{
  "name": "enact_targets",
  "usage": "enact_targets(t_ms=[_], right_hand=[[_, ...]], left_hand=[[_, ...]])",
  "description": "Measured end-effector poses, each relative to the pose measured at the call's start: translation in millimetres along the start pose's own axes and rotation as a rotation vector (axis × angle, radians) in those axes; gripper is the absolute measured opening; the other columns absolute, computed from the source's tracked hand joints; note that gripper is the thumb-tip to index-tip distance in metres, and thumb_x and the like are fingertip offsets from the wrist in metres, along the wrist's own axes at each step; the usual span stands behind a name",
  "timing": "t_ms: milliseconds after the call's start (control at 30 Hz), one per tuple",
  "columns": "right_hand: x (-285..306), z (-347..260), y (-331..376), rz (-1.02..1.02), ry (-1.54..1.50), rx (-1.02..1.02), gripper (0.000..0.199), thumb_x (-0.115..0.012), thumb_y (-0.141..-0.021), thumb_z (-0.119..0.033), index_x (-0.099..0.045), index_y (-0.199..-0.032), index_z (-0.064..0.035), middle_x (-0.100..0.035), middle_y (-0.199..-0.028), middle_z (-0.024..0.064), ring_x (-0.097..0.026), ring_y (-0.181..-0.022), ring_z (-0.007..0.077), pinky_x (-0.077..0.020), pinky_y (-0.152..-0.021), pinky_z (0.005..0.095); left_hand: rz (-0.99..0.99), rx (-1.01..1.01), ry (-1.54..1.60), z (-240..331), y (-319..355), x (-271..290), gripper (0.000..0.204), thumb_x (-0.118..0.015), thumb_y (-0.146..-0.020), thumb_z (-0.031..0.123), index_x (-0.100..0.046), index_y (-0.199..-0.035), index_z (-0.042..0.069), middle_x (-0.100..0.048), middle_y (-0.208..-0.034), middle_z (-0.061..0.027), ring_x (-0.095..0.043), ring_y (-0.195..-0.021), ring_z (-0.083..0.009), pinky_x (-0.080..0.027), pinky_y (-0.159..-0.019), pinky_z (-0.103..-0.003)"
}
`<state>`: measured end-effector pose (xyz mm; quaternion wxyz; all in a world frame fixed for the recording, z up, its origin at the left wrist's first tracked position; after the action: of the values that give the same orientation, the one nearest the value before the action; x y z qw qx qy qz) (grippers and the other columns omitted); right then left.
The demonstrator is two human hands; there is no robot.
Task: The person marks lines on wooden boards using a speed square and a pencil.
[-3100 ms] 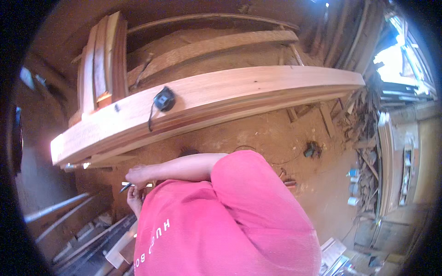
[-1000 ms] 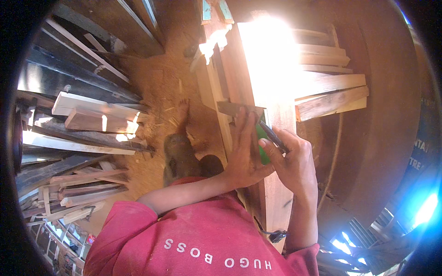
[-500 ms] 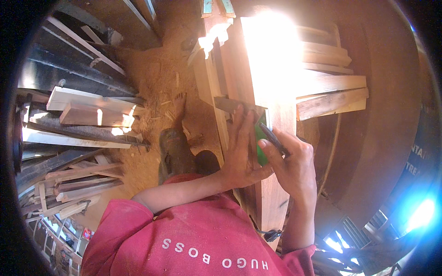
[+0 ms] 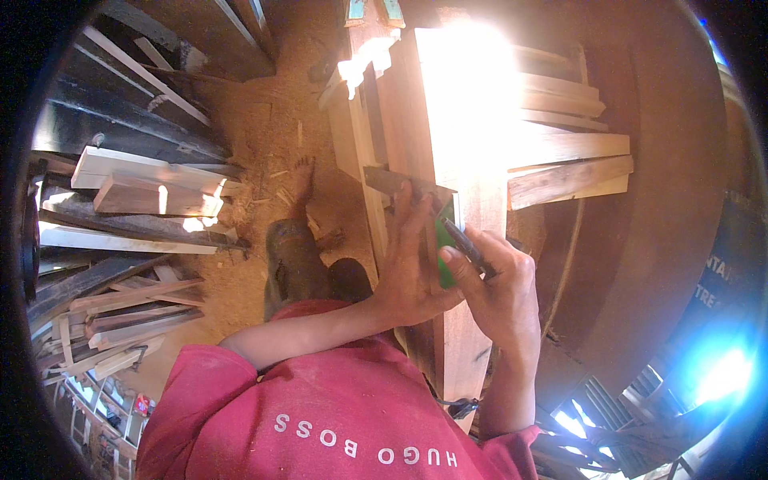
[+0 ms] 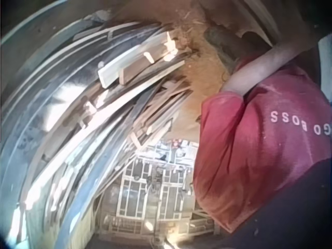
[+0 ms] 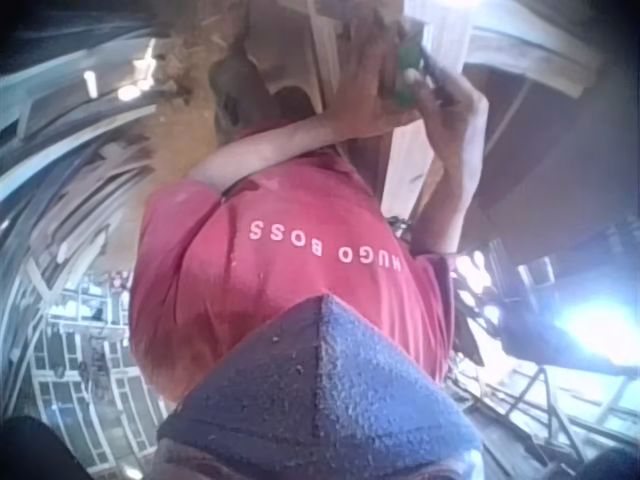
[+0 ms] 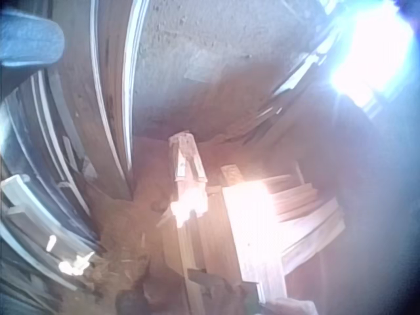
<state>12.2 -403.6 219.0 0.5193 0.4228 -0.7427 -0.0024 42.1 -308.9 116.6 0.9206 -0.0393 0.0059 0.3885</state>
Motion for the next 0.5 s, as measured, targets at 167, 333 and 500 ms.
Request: enact_targets(t_ms=[167,333,500], right_hand=[[0.8,0.6,-0.9,0.002,0.006,-0.022,0.025,-0.075,-0.087,-0.014,-0.071,-0.107,0.0005,-0.062,-0.073,0.0125,-0.056,-0.062,0.0167,-0.0445,-0.058,0.0323],[1.2,-1.4,-0.9,0.013,0.008,-0.011,0.025,-0.076,-0.087,-0.016,-0.070,-0.105,0.0015,-0.059,-0.069,0.0139,-0.054,-0.060,0.0183,-0.0432,-0.057,0.0331],[0.2,3.0,-0.5,0.031,0.019,0.010,0.027,-0.076,-0.088,-0.019,-0.070,-0.104,0.0015,-0.058,-0.069,0.0145,-0.054,-0.059,0.0191,-0.0425,-0.057,0.0339]], left_hand=[[-0.010,0.002,-0.035,-4.5,2.6,-3.0,0.111,-0.080,-0.074,0.052,-0.021,-0.154,0.002,-0.012,-0.154,-0.0411,-0.014,-0.144,-0.0588,-0.017,-0.114,-0.067],[-0.004,0.002,0.003,-4.4,2.2,-2.1,0.111,-0.079,-0.076,0.054,-0.021,-0.155,0.002,-0.012,-0.154,-0.0414,-0.013,-0.145,-0.0589,-0.017,-0.115,-0.066],[-0.018,0.016,0.007,-4.6,1.7,-1.9,0.110,-0.075,-0.078,0.059,-0.021,-0.155,0.002,-0.011,-0.154,-0.0416,-0.012,-0.145,-0.0581,-0.017,-0.115,-0.065]])
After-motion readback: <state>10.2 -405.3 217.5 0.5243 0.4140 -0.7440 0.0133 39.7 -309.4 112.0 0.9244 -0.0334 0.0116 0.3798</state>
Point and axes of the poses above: each hand's wrist, its own y-axis away from the middle knuckle, its own x-axis out of the back of the hand, z = x × y, the point moved 9 cm from there along -y, towards the middle knuckle
